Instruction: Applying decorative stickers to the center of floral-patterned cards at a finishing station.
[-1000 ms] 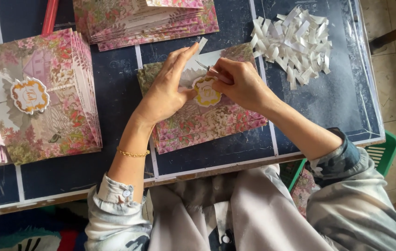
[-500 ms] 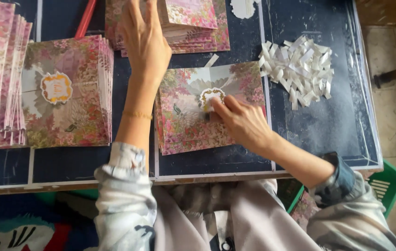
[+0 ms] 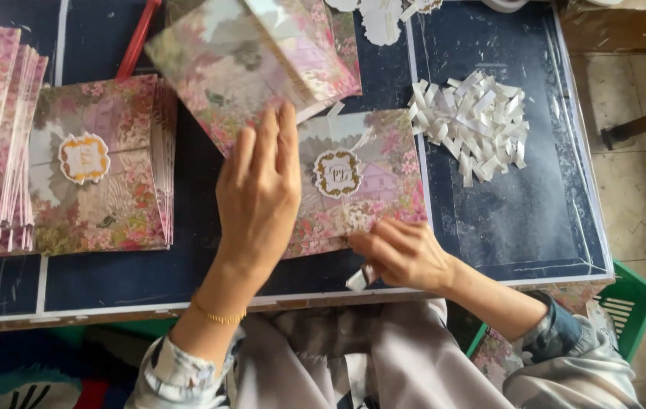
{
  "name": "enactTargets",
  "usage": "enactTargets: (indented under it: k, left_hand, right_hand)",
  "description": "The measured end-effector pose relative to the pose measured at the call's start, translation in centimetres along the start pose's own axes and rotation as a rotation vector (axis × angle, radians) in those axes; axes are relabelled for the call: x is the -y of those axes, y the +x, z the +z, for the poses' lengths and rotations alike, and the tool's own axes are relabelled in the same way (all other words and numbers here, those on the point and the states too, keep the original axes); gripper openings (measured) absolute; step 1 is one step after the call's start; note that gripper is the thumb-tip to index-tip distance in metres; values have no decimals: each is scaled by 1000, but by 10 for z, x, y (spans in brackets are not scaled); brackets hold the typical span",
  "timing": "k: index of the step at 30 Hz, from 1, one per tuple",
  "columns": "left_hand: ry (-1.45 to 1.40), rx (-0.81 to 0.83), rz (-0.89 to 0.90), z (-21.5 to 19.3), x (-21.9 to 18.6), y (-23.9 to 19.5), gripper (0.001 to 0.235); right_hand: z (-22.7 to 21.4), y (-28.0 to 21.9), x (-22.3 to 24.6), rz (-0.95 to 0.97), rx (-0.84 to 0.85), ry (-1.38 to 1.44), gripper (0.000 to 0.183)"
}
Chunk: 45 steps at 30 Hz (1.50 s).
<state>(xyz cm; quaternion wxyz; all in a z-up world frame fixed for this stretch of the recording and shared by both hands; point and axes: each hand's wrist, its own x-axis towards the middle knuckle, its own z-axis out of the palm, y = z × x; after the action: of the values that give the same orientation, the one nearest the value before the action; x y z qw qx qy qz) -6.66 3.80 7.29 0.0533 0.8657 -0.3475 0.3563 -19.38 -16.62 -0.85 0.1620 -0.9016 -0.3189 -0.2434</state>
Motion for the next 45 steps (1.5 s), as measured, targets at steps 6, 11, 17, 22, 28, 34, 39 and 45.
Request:
enactTargets:
  k: [6, 11, 17, 22, 28, 34, 39, 45]
  left_hand:
    - [-72, 513, -269, 71, 37, 4, 106]
    - [-204, 599, -346, 121, 45, 10, 97]
    - [68, 377, -353, 137, 51, 23, 73]
    - [-63, 20, -387, 57, 49, 46, 54]
    - [70, 111, -251, -35, 12, 7, 74]
    - [-119, 201, -81, -10, -13, -51, 63]
    - [-223, 192, 40, 15, -16, -72, 57]
    - [-900, 704, -32, 3, -6, -27, 102]
  right_hand:
    - [9, 15, 4, 206, 190, -70, 22]
    - [13, 11, 4, 207, 186, -44, 20]
    - [17, 3, 6, 196, 169, -110, 27]
    - [16, 3, 6, 178, 177, -136, 35]
    - [11, 9, 8, 114, 146, -202, 39]
    - [-11, 13, 19, -68, 114, -13, 35]
    - [-24, -1, 11, 97, -189, 150, 25]
    - [-34, 31, -24, 579, 454, -14, 29]
